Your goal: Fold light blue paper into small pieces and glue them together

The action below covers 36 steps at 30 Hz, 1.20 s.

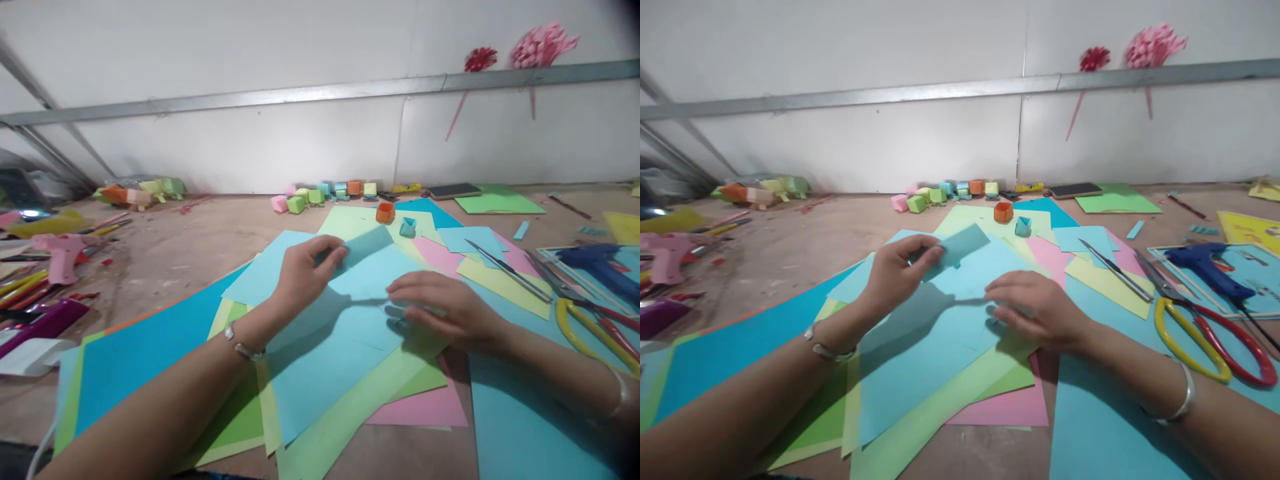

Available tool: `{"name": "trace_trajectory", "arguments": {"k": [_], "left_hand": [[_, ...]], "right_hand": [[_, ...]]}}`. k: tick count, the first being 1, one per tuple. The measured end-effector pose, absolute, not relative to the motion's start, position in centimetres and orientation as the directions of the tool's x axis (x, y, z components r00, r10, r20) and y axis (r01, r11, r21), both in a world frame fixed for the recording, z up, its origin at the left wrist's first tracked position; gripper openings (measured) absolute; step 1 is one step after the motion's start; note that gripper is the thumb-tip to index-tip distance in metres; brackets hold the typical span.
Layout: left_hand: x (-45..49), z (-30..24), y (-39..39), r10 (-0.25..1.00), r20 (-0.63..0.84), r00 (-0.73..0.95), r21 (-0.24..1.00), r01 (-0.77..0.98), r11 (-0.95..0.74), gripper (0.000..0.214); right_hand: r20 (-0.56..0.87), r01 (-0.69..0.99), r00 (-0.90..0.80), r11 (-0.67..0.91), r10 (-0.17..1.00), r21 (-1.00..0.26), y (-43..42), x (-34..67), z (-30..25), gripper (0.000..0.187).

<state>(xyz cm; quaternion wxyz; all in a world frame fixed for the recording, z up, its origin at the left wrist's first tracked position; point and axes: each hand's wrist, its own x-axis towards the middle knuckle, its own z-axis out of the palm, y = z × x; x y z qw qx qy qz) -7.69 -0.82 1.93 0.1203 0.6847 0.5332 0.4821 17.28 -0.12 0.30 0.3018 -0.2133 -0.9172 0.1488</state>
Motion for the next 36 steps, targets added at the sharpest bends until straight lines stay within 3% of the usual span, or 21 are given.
{"name": "trace_trajectory", "arguments": {"k": [2,3,6,9,11,14,17,23,29,32,36], "left_hand": [[-8.2,2.7,-0.6,0.893,0.438,-0.105,0.772,0.552,-0.314,0.022],[-8.3,2.8,-0.6,0.92,0.377,-0.107,0.811,0.518,-0.272,0.024],[-8.3,2.6,-1.0,0.986,0.168,0.009,0.865,0.479,-0.151,0.027],[-7.7,1.8,-1.6,0.981,0.045,0.19,0.813,0.564,-0.146,0.023],[-7.3,1.3,-2.0,0.959,0.037,0.282,0.752,0.624,-0.213,0.02],[-6.9,1.2,-2.4,0.925,0.06,0.376,0.684,0.66,-0.312,0.02],[-6.9,1.5,-2.9,0.909,0.079,0.409,0.653,0.667,-0.357,0.022],[-7.3,2.2,-3.7,0.906,-0.015,0.424,0.646,0.696,-0.315,0.024],[-7.1,1.6,-3.8,0.893,0.034,0.449,0.441,0.795,-0.417,0.01],[-7.0,1.4,-3.8,0.893,0.004,0.451,0.448,0.797,-0.405,0.002],[-7.3,1.5,-3.9,0.874,0.001,0.485,0.448,0.782,-0.434,0.008]], "right_hand": [[0.398,0.229,-0.854,0.929,0.335,-0.289,0.0,17.2,-0.3,0.025],[0.364,0.249,-0.872,0.938,0.326,-0.242,0.2,17.3,-0.7,0.026],[0.37,0.351,-0.847,0.924,0.382,-0.15,1.1,17.6,-1.6,0.024],[0.447,0.392,-0.799,0.912,0.402,-0.119,1.9,18.3,-1.6,0.027],[0.521,0.448,-0.727,0.884,0.448,-0.136,1.8,18.5,-1.2,0.029],[0.554,0.506,-0.604,0.813,0.573,-0.289,0.8,18.2,-0.4,0.027],[0.474,0.461,-0.603,0.765,0.642,-0.45,-0.6,17.2,0.3,0.019],[0.327,0.453,-0.629,0.675,0.705,-0.583,-1.7,15.9,0.6,0.017],[0.298,0.488,-0.689,0.727,0.661,-0.483,-1.7,15.8,0.1,0.007],[0.294,0.481,-0.724,0.762,0.624,-0.435,-1.8,15.8,-0.5,0.006],[0.333,0.455,-0.743,0.803,0.581,-0.385,-1.8,15.9,-0.8,0.015]]}}
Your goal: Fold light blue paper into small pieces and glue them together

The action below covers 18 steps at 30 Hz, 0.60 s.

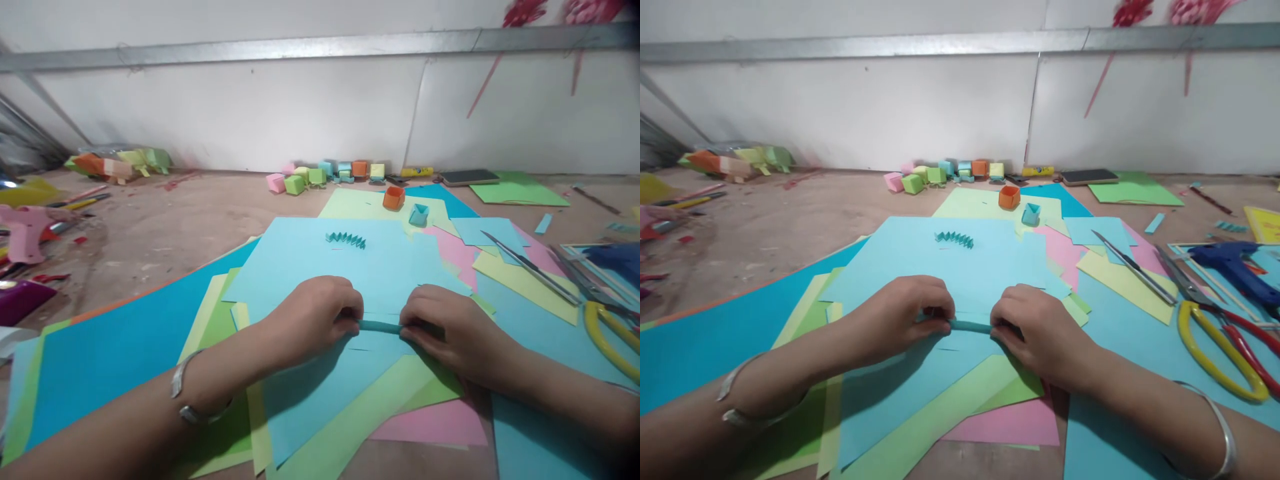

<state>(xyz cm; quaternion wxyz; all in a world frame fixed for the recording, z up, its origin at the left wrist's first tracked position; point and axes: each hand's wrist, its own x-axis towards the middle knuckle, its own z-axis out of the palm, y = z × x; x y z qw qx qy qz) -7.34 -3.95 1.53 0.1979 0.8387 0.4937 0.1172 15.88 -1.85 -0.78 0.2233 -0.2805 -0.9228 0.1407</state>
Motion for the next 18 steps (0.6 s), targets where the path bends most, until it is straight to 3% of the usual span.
{"name": "trace_trajectory", "arguments": {"k": [4,9,13,18], "left_hand": [[-7.6,1.7,-4.3,0.852,0.018,0.524,0.4,0.777,-0.486,0.013],[-7.3,1.8,-4.9,0.814,0.057,0.577,0.263,0.778,-0.57,0.019],[-7.2,2.1,-5.4,0.772,0.089,0.629,0.13,0.761,-0.635,0.027],[-7.2,2.3,-5.8,0.742,0.078,0.665,0.084,0.738,-0.67,0.029]], "right_hand": [[0.426,0.432,-0.766,0.876,0.482,-0.214,-2.1,15.9,-0.7,0.024],[0.411,0.412,-0.795,0.894,0.446,-0.175,-2.5,15.8,-0.6,0.031],[0.442,0.369,-0.824,0.928,0.355,-0.056,-3.0,15.7,-0.8,0.034],[0.418,0.351,-0.843,0.935,0.34,-0.053,-2.9,16.0,-0.8,0.034]]}}
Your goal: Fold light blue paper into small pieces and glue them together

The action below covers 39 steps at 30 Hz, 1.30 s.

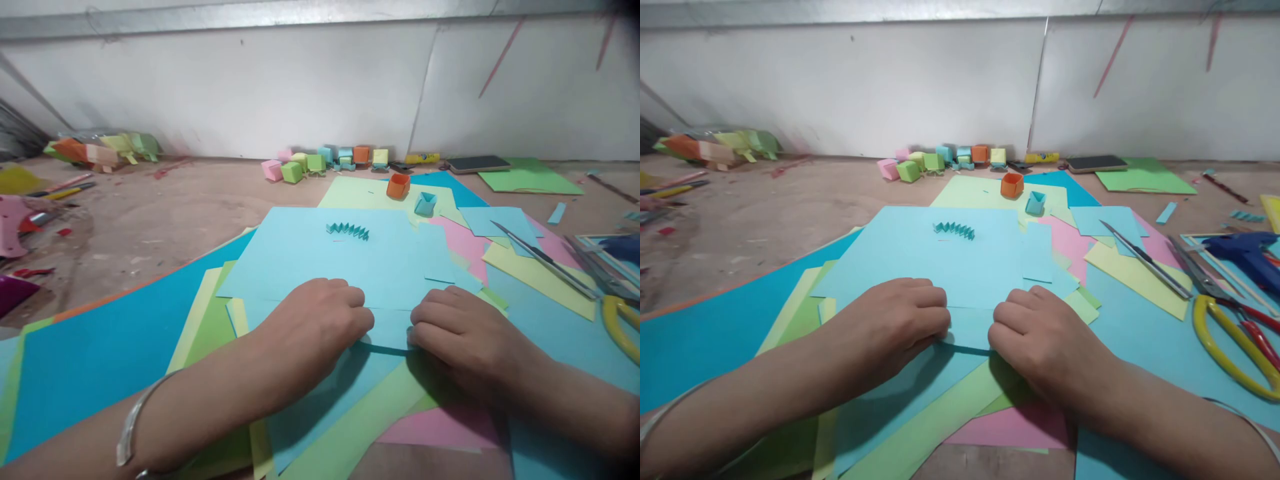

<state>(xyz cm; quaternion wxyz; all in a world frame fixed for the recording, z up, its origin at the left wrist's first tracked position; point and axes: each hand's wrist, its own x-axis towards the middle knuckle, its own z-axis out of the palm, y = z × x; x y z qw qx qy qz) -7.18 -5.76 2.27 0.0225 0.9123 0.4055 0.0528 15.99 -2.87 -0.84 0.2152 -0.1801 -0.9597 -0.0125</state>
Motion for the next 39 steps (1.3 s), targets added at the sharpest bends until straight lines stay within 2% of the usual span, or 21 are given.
{"name": "trace_trajectory", "arguments": {"k": [3,10,13,24,34,39], "left_hand": [[-7.2,2.3,-5.8,0.732,0.076,0.677,0.083,0.727,-0.681,0.028],[-7.2,2.4,-5.9,0.718,0.06,0.693,0.087,0.713,-0.696,0.027],[-7.1,2.5,-6.0,0.723,0.047,0.689,0.077,0.719,-0.69,0.028],[-6.8,2.7,-6.3,0.721,-0.027,0.693,0.033,0.721,-0.692,0.027],[-6.5,3.5,-6.5,0.72,-0.129,0.682,0.018,0.728,-0.685,0.027],[-6.3,3.9,-7.0,0.707,-0.121,0.697,0.013,0.713,-0.701,0.025]], "right_hand": [[0.367,0.343,-0.862,0.936,0.349,-0.085,-2.6,16.2,-0.6,0.032],[0.368,0.295,-0.895,0.954,0.254,0.058,-2.7,16.0,-0.2,0.036],[0.338,0.268,-0.913,0.96,0.227,0.082,-2.6,16.1,0.1,0.036],[0.38,0.284,-0.893,0.957,0.242,0.055,-2.9,16.0,-0.1,0.042],[0.313,0.233,-0.932,0.964,0.184,0.128,-3.7,15.9,0.8,0.036],[0.282,0.314,-0.925,0.931,0.256,0.185,-5.3,15.8,0.6,0.032]]}}
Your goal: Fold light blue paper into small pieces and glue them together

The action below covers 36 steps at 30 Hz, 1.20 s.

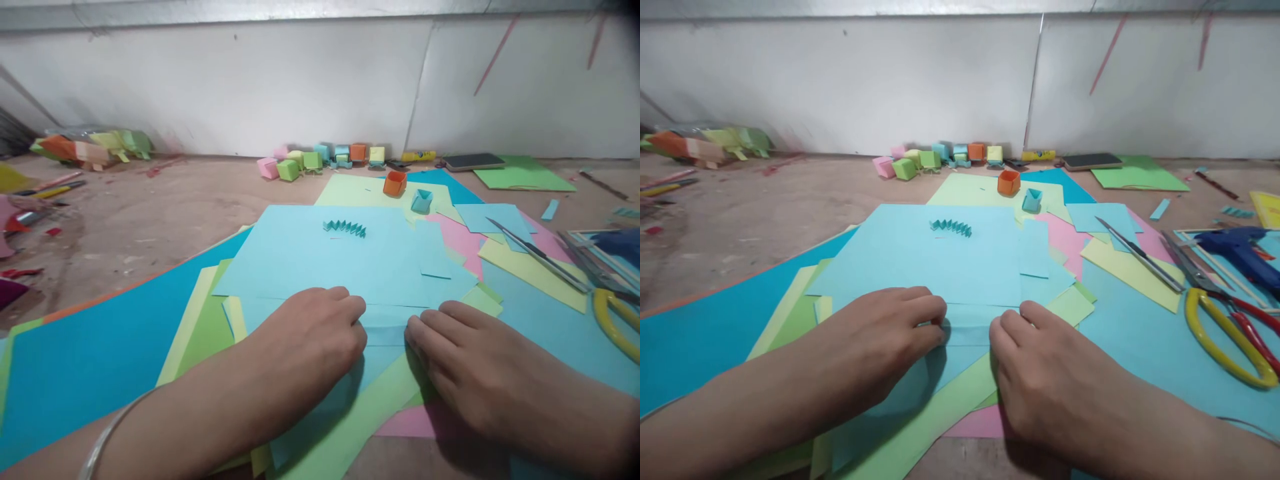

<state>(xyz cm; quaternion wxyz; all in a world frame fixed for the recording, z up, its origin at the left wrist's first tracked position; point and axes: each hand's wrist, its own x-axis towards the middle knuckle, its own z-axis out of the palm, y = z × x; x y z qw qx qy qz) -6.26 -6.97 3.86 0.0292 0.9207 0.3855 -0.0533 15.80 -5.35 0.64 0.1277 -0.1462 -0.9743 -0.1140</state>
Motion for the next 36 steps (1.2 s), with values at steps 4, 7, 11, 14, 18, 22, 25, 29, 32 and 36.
{"name": "trace_trajectory", "arguments": {"k": [4,7,11,14,18,22,25,29,32,36], "left_hand": [[-5.9,3.2,-7.1,0.738,-0.09,0.669,0.037,0.743,-0.669,0.024],[-5.7,2.8,-6.7,0.797,-0.097,0.596,0.034,0.802,-0.596,0.023],[-5.9,2.3,-6.1,0.858,-0.119,0.5,0.198,0.858,-0.473,0.012],[-6.3,2.0,-5.7,0.889,-0.109,0.445,0.363,0.85,-0.381,0.014],[-6.3,2.1,-5.6,0.877,-0.117,0.465,0.438,0.817,-0.375,0.012],[-6.4,2.1,-5.7,0.81,0.132,0.571,0.355,0.736,-0.577,0.014],[-6.8,1.9,-5.5,0.674,0.324,0.664,0.061,0.697,-0.715,0.024],[-7.0,1.8,-5.4,0.609,0.241,0.755,-0.166,0.651,-0.741,0.023],[-6.8,2.1,-5.6,0.614,0.166,0.772,-0.222,0.636,-0.739,0.023],[-6.6,2.4,-6.0,0.626,0.149,0.765,-0.223,0.643,-0.733,0.024]], "right_hand": [[0.299,0.339,-0.914,0.92,0.274,0.195,-5.8,15.7,0.4,0.03],[0.33,0.345,-0.901,0.928,0.283,0.144,-5.4,15.6,0.3,0.03],[0.332,0.43,-0.857,0.902,0.395,0.036,-4.5,15.8,0.0,0.031],[0.281,0.516,-0.808,0.852,0.518,-0.089,-3.9,16.0,-0.4,0.03],[0.221,0.57,-0.763,0.793,0.608,-0.214,-3.5,16.1,-0.5,0.019],[0.379,0.542,-0.727,0.818,0.572,-0.194,-3.0,16.3,0.1,0.025],[0.574,0.48,-0.746,0.87,0.336,0.115,-2.4,16.4,0.7,0.026],[0.511,0.361,-0.846,0.866,0.149,0.345,-1.6,16.4,0.7,0.032],[0.464,0.319,-0.876,0.879,0.132,0.353,-1.4,16.5,0.4,0.036],[0.453,0.401,-0.856,0.874,0.25,0.274,-1.4,16.8,0.2,0.035]]}}
